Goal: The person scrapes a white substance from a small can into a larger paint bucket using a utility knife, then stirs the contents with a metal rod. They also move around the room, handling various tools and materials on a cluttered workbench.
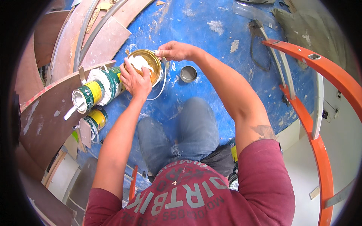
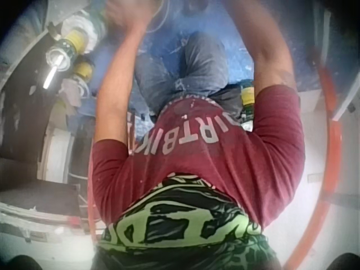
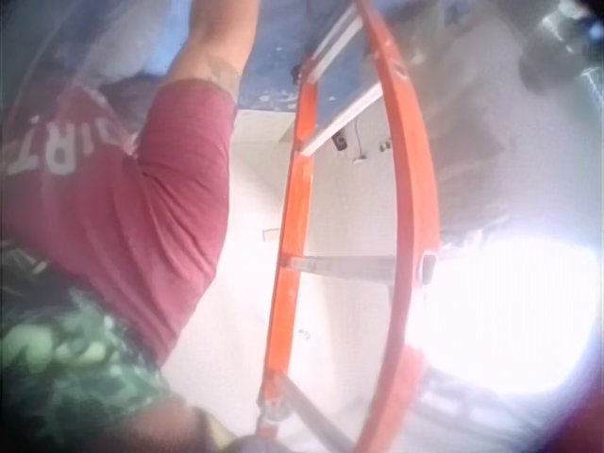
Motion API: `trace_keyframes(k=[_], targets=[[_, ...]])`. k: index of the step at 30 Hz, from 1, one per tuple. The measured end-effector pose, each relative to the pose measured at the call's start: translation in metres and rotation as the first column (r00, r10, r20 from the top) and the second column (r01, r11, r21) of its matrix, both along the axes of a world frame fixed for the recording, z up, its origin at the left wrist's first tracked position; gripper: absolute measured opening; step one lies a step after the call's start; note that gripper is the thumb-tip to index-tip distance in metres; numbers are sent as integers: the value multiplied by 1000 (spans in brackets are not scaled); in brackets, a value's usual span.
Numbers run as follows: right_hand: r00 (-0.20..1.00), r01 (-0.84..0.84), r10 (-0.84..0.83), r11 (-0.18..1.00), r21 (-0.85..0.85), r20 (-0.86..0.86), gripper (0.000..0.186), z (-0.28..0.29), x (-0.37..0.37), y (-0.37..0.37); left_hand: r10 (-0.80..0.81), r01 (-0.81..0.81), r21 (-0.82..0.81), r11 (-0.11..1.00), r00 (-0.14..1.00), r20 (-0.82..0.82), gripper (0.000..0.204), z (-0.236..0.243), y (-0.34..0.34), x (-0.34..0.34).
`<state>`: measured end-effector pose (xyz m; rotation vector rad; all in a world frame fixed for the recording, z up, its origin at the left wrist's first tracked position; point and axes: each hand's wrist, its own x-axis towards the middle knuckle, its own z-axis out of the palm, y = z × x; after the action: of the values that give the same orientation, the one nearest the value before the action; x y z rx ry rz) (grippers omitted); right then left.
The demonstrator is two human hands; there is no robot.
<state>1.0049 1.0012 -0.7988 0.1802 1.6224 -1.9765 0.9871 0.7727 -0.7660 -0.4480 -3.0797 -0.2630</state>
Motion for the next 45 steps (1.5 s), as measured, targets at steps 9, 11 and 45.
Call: trace_keyframes(k=[9, 11, 45], targets=[[897, 34, 322, 633, 774, -303, 35, 38, -20, -13, -18, 18, 12, 1000, 999, -35, 83, -4, -3, -1], [883, 48, 314, 680, 732, -350, 36, 24, -26, -9, -14, 14, 16, 1000, 1000, -27, 84, -3, -3, 1], [775, 6, 478, 648, 762, -413, 37, 30, -53, 0, -329, 335, 112, 935, 942, -67, 84, -3, -24, -28]])
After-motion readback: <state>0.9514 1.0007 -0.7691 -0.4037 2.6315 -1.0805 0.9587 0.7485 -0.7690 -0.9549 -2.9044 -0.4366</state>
